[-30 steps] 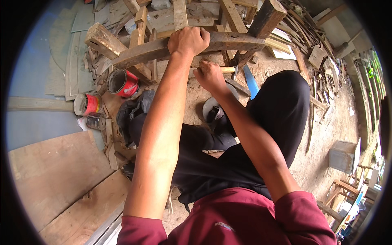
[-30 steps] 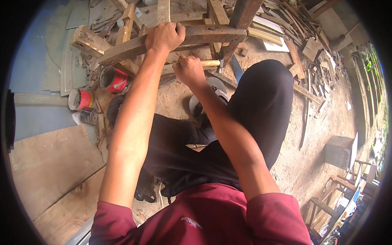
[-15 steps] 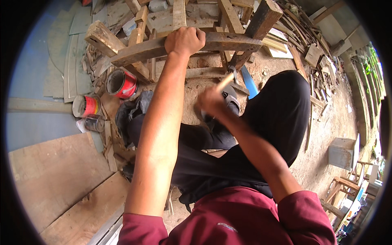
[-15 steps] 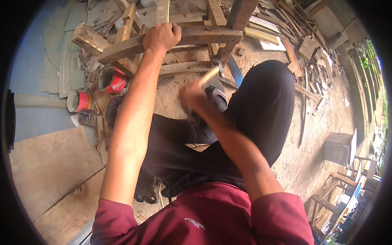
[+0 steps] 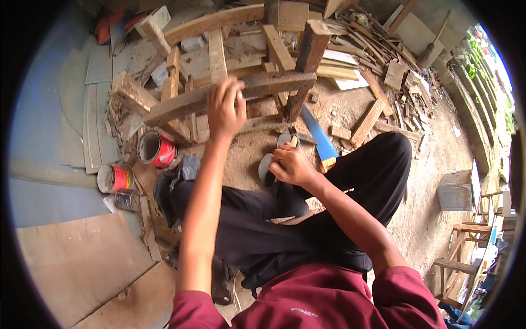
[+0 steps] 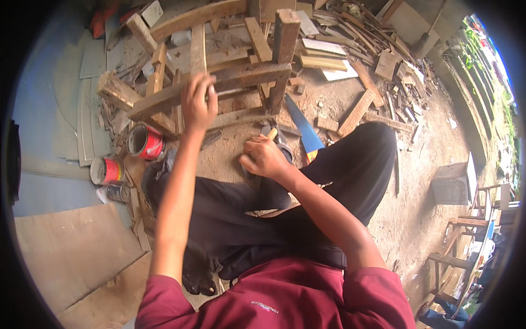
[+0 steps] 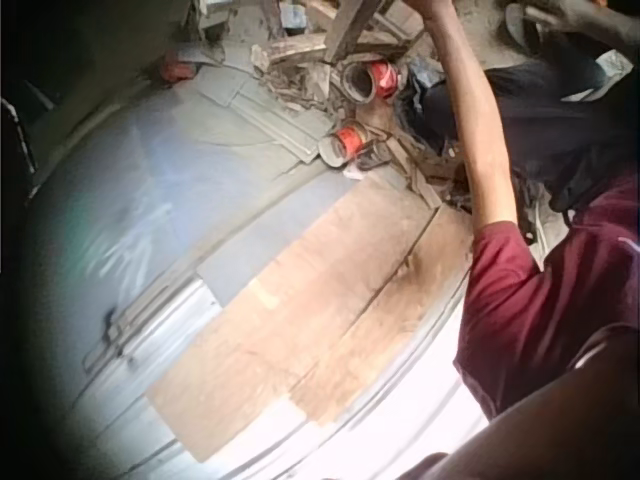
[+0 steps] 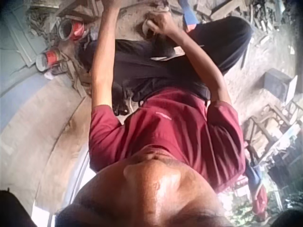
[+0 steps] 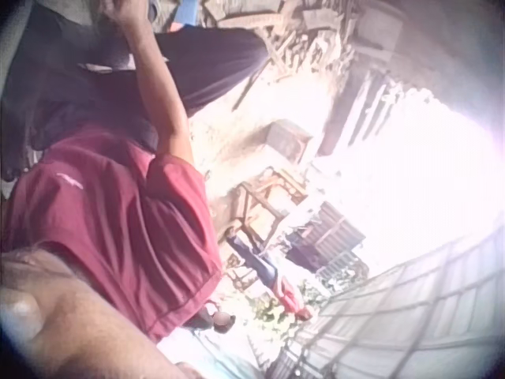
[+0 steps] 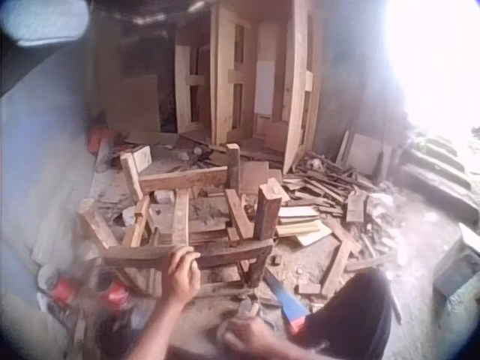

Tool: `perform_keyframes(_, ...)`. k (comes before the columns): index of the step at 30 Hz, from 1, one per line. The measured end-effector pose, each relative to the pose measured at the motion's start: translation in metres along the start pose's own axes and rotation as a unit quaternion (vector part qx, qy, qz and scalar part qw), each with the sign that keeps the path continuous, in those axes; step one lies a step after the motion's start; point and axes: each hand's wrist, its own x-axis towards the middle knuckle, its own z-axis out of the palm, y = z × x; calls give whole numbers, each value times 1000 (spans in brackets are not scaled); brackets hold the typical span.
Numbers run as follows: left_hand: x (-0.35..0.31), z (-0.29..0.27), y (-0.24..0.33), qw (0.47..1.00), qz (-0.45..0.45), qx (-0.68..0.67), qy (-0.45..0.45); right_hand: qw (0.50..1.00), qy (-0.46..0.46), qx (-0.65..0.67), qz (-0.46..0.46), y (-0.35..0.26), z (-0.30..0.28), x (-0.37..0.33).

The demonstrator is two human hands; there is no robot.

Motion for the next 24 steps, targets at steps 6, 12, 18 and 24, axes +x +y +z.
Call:
perform_keyframes(6,-144,35,58,866,-394,-280,-130,902,101,389,160,-24,-59,-3)
perform_keyframes(12,-187,28,63,576,-533,-501,-364,771,103,619,108,-14,-75,-1)
perform_keyframes(18,-154,10,97,535,-571,-527,-330,781,137,595,129,8,-82,-16)
perform_keyframes(24,-175,10,79,550,-540,-518,-372,777,160,597,117,13,-83,-30)
